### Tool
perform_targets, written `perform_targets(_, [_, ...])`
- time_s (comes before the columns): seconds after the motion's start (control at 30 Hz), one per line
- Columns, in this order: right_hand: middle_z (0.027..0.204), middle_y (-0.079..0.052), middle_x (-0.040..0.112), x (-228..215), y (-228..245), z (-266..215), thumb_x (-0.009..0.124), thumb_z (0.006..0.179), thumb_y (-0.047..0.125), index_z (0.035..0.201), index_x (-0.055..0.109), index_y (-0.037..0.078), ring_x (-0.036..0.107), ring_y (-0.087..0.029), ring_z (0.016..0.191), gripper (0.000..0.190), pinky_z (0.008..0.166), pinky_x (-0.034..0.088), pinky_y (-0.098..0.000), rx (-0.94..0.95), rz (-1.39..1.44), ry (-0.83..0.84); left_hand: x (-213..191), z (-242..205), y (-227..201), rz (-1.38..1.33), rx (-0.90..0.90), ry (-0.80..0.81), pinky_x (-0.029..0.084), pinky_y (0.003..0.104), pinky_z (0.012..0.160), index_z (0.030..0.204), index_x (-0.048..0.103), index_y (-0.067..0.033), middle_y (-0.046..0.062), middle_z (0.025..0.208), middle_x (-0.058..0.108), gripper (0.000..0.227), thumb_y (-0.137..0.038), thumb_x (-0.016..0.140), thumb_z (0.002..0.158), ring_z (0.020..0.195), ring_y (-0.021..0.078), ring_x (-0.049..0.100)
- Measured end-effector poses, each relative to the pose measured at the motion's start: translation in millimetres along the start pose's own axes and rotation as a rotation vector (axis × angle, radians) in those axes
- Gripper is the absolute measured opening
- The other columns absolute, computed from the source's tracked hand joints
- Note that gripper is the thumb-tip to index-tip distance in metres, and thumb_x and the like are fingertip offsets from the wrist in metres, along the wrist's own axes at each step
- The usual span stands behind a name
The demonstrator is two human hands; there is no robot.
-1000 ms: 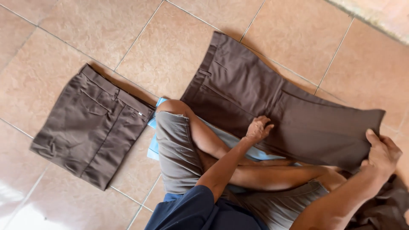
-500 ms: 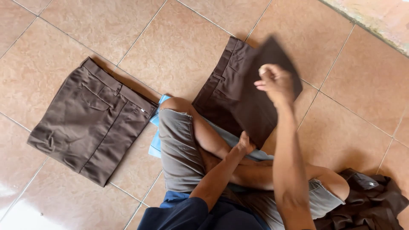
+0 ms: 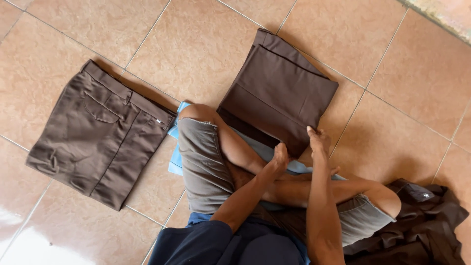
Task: Folding brown trousers into neat rectangles while sitting on the floor.
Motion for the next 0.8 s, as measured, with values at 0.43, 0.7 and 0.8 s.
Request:
perform_targets(0.43, [0.148,-0.041,0.042,-54,115,-105,0.07,0.103,0.034,0.158,0.031,-0.003,0.049,-0.059,0.131,0.076,0.101,0.043,-0.0714,-0.588,-0.372,-0.488,86,-118,-225,1.76,1.334,-0.296,0.021,0.074,0.113,0.151,0.037,-0.0101,0.03,0.158,0.029,0.063,-0.032,0.062,0.098,0.146,0.0533,0.029])
perform_targets(0.7, [0.164,-0.03,0.026,14,84,-72,0.058,0.101,0.054,0.164,0.029,0.007,0.032,-0.055,0.146,0.083,0.109,0.028,-0.0802,-0.677,-0.579,-0.397,56,7,-295,1.572,1.378,-0.548,0.052,0.06,0.085,0.148,0.034,0.0028,0.03,0.119,0.056,0.099,-0.044,0.083,0.076,0.098,0.0494,0.062])
perform_targets(0.8, [0.169,-0.029,0.013,15,82,-56,0.049,0.101,0.06,0.167,0.02,0.009,0.018,-0.054,0.153,0.088,0.115,0.018,-0.0791,-0.548,-0.589,-0.168,62,36,-325,1.601,0.967,-0.441,0.057,0.055,0.075,0.107,0.07,-0.0133,0.014,0.093,0.072,0.067,-0.052,0.091,0.056,0.089,0.0424,0.073])
Point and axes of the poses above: each hand's wrist, its own z-axis towards the middle knuckle, its own x-axis out of the palm, y = z × x, the point moved 7 cm from there along z, towards the middle knuckle
